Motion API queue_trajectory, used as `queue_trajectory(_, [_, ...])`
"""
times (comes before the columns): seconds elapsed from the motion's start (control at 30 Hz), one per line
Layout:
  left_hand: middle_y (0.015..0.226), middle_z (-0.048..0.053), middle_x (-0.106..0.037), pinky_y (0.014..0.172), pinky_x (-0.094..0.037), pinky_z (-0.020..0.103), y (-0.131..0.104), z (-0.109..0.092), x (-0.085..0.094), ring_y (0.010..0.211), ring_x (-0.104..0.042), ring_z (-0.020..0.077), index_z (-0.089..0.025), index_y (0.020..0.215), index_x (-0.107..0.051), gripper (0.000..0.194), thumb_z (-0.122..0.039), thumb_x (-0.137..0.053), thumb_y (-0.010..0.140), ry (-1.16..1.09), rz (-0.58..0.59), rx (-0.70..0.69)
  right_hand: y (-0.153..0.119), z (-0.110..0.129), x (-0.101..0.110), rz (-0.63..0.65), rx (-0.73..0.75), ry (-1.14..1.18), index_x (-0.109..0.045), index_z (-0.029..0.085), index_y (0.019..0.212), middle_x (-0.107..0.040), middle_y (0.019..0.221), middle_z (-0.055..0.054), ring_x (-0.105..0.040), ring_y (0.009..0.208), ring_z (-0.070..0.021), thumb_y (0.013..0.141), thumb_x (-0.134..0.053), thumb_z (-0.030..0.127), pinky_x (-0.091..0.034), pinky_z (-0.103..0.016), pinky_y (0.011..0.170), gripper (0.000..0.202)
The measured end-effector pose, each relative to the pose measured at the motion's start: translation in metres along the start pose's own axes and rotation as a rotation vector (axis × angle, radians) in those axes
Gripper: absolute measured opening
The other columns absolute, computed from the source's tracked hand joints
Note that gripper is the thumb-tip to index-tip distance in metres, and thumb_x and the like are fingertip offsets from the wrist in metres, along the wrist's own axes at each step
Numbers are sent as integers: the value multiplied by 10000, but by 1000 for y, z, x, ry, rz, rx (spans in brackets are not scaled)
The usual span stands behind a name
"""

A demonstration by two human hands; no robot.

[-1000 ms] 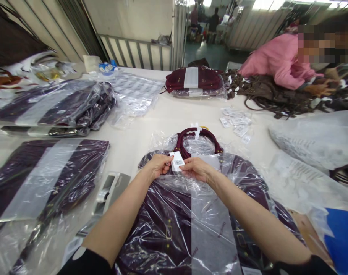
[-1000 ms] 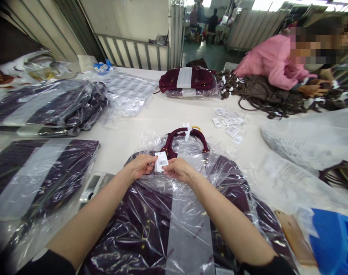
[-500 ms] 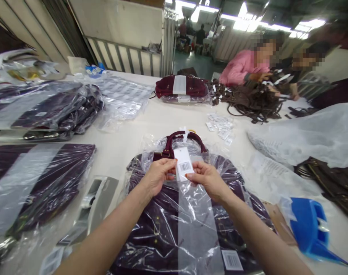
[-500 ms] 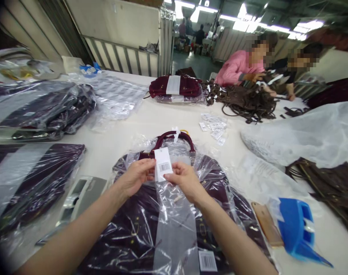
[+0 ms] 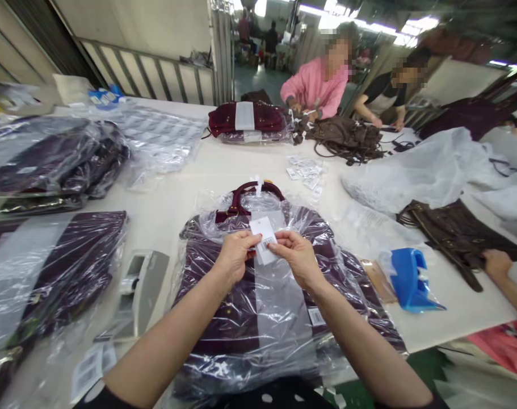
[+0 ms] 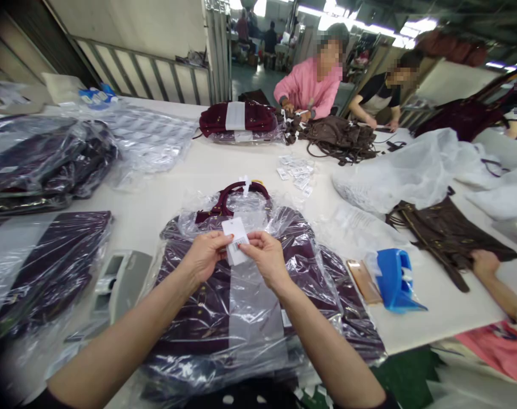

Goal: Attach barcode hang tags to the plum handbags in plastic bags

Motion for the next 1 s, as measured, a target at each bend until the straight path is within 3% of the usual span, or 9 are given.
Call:
queue_trajectory(0.2, [535, -11, -583, 486, -420, 230, -6, 13, -7, 477, -512, 98, -122, 583, -556, 291, -302, -745, 455, -4, 11, 31, -6, -5, -1, -75, 22, 91, -587, 142, 805, -655, 666, -8, -576, 548, -121, 525, -791, 276, -457, -227, 537, 371])
queue_trajectory(0.4, [492, -32, -553, 444, -382, 195, -7, 13, -14, 437, -462, 68, -124, 549, -543, 270, -290, -736, 459, -18, -14, -55, -9, -5, -3, -134, 53, 186, -584, 145, 805, -647, 681, -7, -565, 556, -106, 545, -784, 285, -451, -213, 538, 356])
queue_trajectory(0.63, [559, -14, -589, 466, -436, 230, -5, 8, -11, 508, -529, 110, -134, 583, -554, 275, -294, -732, 446, -106, -11, -50, -20, 2, 4, -111, 19, 161, -597, 165, 859, -644, 806, 0, -581, 714, -110, 455, -805, 154, -456, -208, 655, 454])
queue_trajectory(1.0, [584, -20, -579, 421, -376, 194, -24, 20, -13, 482, -497, 88, -143, 615, -559, 253, -326, -701, 515, 16, 134, -2, -35, 4, 4, -243, 132, 104, -583, 156, 815, -624, 764, 4, -570, 695, -116, 460, -799, 185, -453, -233, 672, 416])
Point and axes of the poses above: each hand's wrist, its own y-axis towards the middle knuckle, its own x-axis out of the back of the hand, z = x × y, the point moved 2 cm from there along y, towards the middle knuckle
